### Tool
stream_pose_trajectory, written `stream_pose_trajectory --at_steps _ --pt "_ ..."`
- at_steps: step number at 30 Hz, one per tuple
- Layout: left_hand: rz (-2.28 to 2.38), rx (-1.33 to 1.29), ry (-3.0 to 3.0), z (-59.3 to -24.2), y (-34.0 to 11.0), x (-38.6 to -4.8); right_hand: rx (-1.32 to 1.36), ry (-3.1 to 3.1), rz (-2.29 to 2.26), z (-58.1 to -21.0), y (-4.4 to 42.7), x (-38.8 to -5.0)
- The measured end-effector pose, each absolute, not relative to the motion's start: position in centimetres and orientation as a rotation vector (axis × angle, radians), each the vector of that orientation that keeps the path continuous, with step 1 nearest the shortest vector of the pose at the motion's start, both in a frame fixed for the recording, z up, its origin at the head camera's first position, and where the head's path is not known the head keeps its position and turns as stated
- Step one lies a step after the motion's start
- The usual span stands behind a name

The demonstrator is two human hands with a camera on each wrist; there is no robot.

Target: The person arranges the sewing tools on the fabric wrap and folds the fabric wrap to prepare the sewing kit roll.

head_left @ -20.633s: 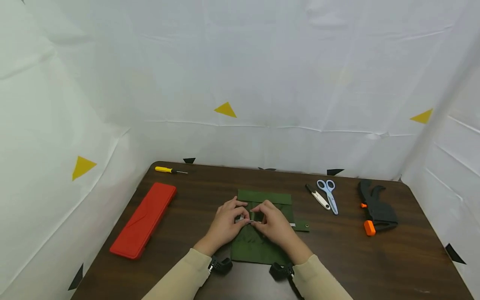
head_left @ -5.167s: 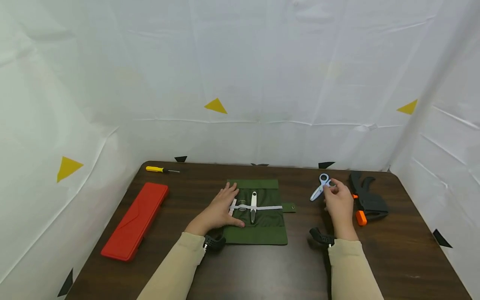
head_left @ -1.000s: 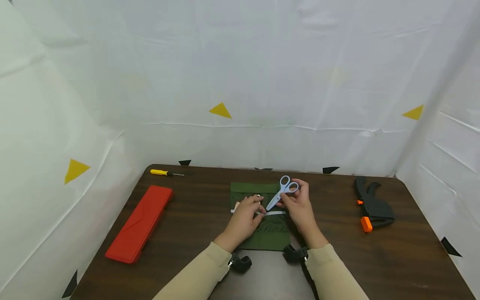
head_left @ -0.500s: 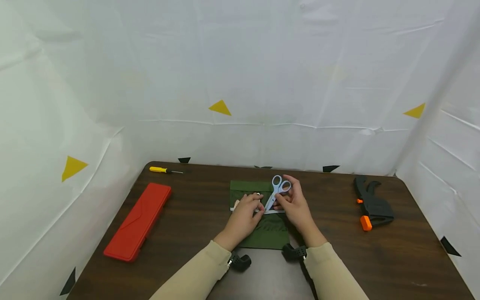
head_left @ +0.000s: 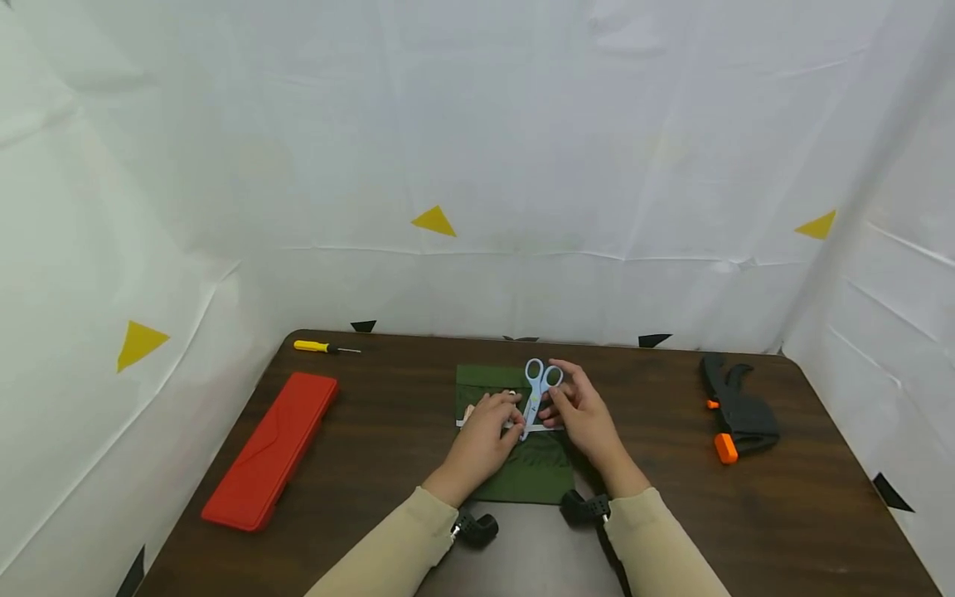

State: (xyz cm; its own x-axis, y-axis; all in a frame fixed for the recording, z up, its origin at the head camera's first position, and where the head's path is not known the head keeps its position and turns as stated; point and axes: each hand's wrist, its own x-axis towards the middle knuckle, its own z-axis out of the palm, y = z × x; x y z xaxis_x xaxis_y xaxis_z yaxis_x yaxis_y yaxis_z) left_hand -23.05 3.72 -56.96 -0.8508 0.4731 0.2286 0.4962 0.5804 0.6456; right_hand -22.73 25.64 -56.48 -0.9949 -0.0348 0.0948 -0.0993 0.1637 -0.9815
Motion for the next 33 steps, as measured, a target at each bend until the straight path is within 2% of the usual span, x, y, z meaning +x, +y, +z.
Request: stream_pose_trajectory --at_steps 33 --pt "-1.166 -0.863 -2.680 -56.4 3.1 -23.0 0.131 -2.548 1.796 -56.3 24.6 -22.7"
